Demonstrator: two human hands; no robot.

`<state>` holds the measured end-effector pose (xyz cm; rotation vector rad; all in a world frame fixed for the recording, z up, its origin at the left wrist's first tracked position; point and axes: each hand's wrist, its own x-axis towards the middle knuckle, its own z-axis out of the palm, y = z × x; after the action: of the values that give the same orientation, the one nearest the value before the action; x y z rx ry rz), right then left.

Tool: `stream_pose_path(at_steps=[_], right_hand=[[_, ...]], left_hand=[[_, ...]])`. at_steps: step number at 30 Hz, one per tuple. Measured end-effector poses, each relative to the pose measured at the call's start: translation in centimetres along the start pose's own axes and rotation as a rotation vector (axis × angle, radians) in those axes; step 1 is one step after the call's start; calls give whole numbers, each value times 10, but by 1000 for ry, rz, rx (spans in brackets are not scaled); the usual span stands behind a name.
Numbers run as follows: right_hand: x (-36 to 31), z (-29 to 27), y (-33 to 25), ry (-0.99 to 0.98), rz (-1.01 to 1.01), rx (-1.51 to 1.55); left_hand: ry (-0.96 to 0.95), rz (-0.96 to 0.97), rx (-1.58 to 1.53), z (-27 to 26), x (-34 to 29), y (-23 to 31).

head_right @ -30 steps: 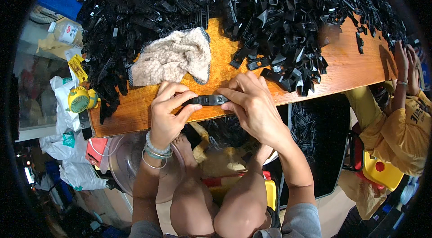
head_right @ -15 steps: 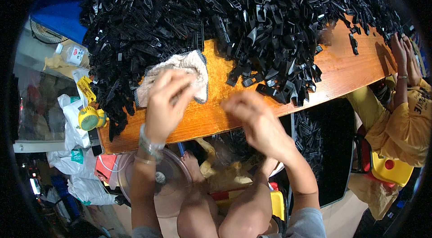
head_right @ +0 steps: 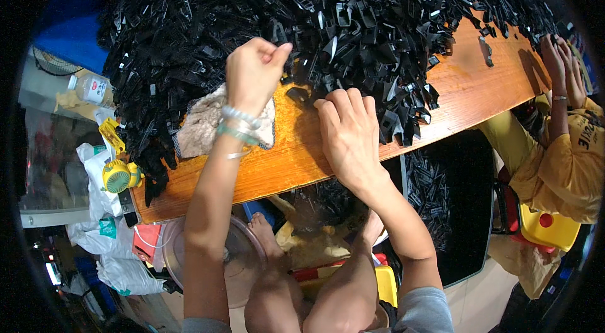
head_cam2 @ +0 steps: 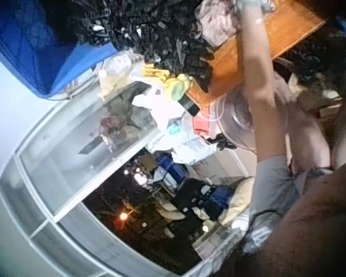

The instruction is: The person assembles plastic components by picking up plastic parts from a table, fitting pieces together by hand, and dropping the assembled parts into a bowl below.

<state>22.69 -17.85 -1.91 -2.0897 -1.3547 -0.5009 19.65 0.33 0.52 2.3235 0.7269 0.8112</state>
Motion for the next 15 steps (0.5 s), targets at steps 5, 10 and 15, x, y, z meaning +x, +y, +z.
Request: stream_pose_path(at_steps=[5,10,15], right_hand=[[2,-8,-2,135,30,-10],[-8,-18,-31,100,238,532],[-24,-9,-42,-76,217,599]], left_hand=[[-428,-329,-853,-68,-54,3],[-390,-584,-839,-113,-111,-14],[-82,-183,324,-111,-159,-28]])
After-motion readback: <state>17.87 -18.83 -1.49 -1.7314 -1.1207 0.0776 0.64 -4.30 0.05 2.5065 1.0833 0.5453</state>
